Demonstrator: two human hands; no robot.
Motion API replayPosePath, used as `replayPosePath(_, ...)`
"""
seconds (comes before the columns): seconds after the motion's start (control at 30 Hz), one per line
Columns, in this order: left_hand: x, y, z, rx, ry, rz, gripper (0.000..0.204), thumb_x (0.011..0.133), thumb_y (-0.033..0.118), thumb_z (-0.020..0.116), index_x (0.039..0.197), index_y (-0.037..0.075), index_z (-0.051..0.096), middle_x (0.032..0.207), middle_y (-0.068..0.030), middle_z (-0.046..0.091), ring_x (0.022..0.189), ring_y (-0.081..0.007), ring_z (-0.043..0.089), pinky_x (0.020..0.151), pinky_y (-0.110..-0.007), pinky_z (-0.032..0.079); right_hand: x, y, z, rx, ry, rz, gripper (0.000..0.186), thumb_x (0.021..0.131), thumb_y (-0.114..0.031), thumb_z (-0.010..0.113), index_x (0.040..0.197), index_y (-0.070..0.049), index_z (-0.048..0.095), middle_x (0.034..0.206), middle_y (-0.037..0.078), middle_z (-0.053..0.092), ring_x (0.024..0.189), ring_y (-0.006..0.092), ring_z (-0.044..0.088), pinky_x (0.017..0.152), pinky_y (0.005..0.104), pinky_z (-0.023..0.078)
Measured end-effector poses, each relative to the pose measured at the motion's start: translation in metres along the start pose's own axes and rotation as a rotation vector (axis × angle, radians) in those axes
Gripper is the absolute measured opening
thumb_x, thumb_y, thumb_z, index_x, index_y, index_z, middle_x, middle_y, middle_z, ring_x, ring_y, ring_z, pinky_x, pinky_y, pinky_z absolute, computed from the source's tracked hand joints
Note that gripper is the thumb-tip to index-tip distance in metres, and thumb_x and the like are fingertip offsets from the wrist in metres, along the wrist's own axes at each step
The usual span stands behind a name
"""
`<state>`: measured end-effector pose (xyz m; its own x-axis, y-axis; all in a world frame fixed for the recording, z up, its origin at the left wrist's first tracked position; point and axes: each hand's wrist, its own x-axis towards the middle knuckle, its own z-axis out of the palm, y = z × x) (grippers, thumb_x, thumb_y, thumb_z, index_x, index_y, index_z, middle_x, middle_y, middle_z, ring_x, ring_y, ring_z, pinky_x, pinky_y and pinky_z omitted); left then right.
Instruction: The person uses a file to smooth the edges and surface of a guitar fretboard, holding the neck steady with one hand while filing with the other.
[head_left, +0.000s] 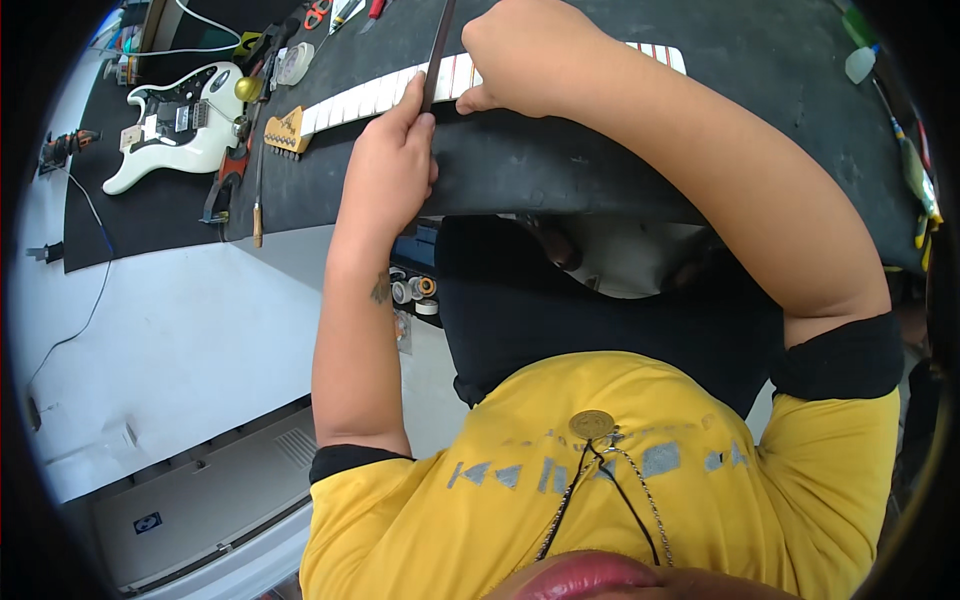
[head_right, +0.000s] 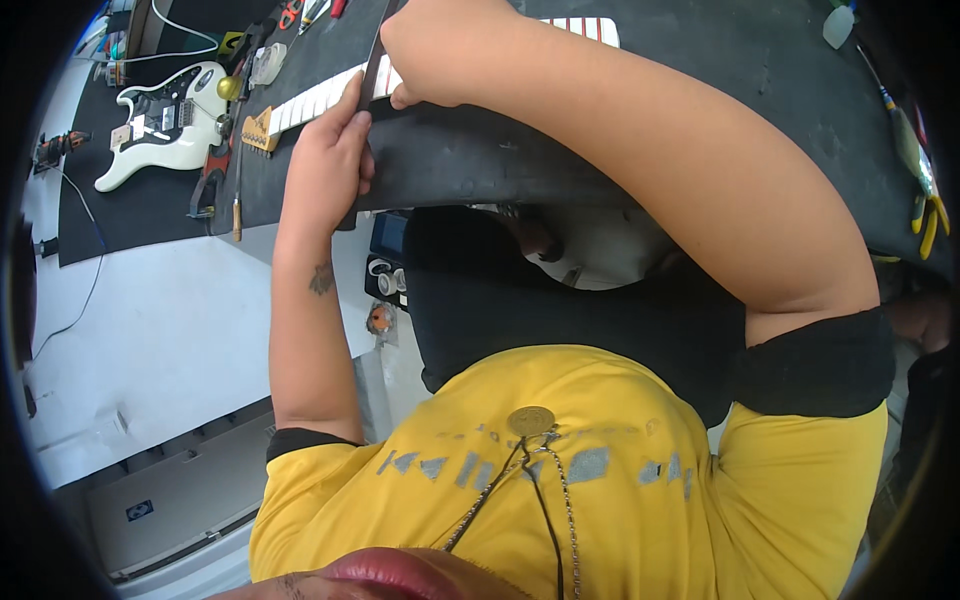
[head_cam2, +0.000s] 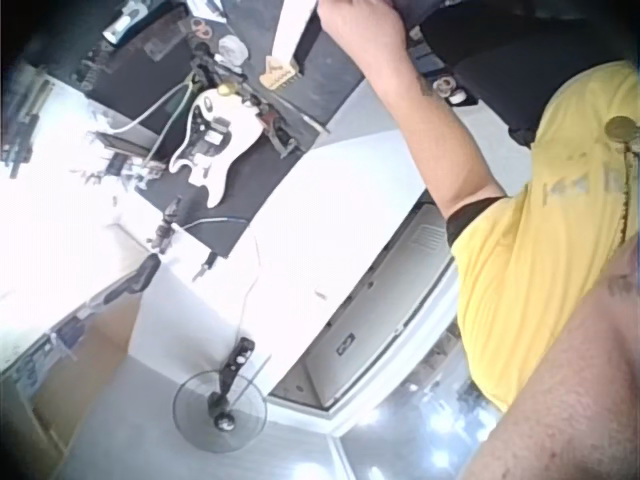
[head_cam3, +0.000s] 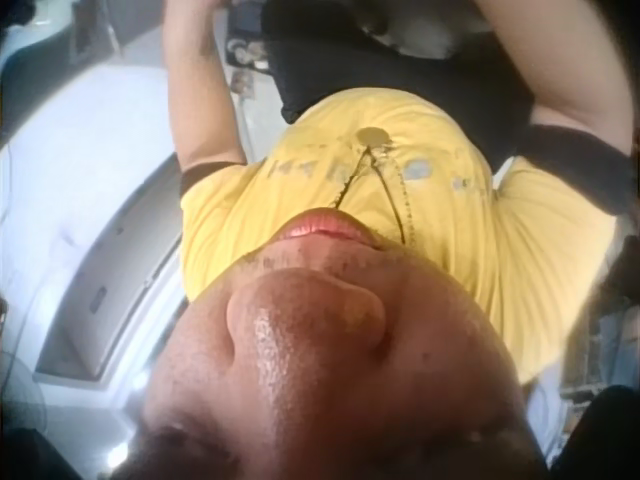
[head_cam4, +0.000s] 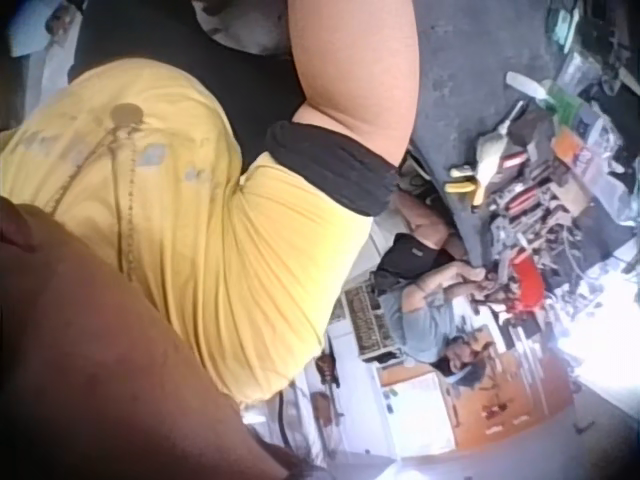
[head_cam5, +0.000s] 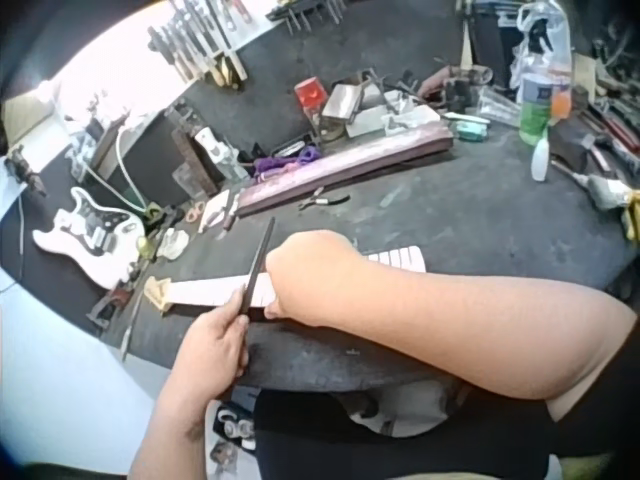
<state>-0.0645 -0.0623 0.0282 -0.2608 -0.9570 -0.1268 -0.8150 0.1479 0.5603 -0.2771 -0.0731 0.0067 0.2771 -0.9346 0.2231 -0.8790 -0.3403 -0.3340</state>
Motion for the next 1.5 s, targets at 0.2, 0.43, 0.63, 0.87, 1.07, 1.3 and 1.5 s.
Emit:
replayPosePath(0.2,-0.131,-0.070,0.013,-0.079,0.030,0.014,0.058,0.118,0.006,0.053,0.176,0.011,0.051,0.074,0.0041,0.051,0.059,-0.0059,0.049,0.055,-0.027,0.045,-0.009,0.003,0.001,0.018,0.016,0.000,0.044,0.090,-0.046,0.089,0.100,-0.003,0.089,0.102,0.024,0.085,0.101,0.0418,0.084,0.092,0.0508,0.066)
replayPosePath(0.43,-0.040,-0.029,0.005,-0.083,-0.011,-0.011,0.055,0.118,0.008,0.056,0.173,0.010,0.054,0.074,-0.0016,0.056,0.060,-0.0103,0.056,0.059,-0.031,0.052,0.003,0.004,0.011,-0.042,-0.021,0.055,0.044,0.090,-0.045,0.089,0.100,-0.003,0.089,0.101,0.024,0.085,0.101,0.0417,0.084,0.092,0.0510,0.066)
replayPosePath(0.63,-0.024,-0.022,0.002,-0.016,-0.018,0.028,0.054,0.118,0.012,0.055,0.172,0.010,0.055,0.072,-0.0036,0.057,0.060,-0.0117,0.057,0.059,-0.034,0.052,0.004,0.007,0.012,-0.036,-0.025,0.071,0.045,0.089,-0.046,0.088,0.101,-0.002,0.089,0.102,0.024,0.085,0.102,0.0421,0.084,0.092,0.0507,0.066)
replayPosePath(0.87,-0.127,-0.070,0.016,-0.104,0.041,0.001,0.058,0.118,0.002,0.053,0.175,0.011,0.052,0.073,0.0040,0.052,0.059,-0.0056,0.051,0.056,-0.027,0.048,0.003,-0.006,0.003,-0.052,-0.122,0.115,0.051,0.094,-0.052,0.091,0.093,-0.001,0.085,0.085,0.019,0.081,0.087,0.0374,0.083,0.082,0.0481,0.067)
replayPosePath(1.07,0.004,-0.006,-0.001,-0.009,-0.003,0.004,0.055,0.118,0.013,0.056,0.172,0.011,0.055,0.073,-0.0038,0.058,0.059,-0.0110,0.055,0.058,-0.034,0.050,0.006,-0.001,0.010,-0.040,-0.031,0.027,0.046,0.089,-0.047,0.088,0.100,-0.002,0.089,0.102,0.024,0.085,0.102,0.0419,0.084,0.092,0.0512,0.066)
replayPosePath(1.3,-0.121,-0.071,0.011,-0.056,0.006,-0.006,0.061,0.115,-0.001,0.056,0.175,0.012,0.051,0.076,-0.0040,0.058,0.064,-0.0108,0.057,0.064,-0.031,0.052,-0.001,0.003,0.008,-0.013,-0.028,0.021,0.044,0.089,-0.045,0.089,0.098,-0.002,0.089,0.099,0.024,0.085,0.100,0.0418,0.084,0.091,0.0513,0.066)
replayPosePath(1.5,-0.040,-0.041,0.009,-0.018,0.025,0.052,0.056,0.119,0.010,0.055,0.174,0.010,0.053,0.073,0.0007,0.054,0.059,-0.0085,0.053,0.057,-0.031,0.049,0.003,0.002,0.010,-0.033,-0.026,0.021,0.045,0.089,-0.046,0.089,0.098,-0.002,0.089,0.100,0.024,0.085,0.099,0.0424,0.084,0.090,0.0513,0.067)
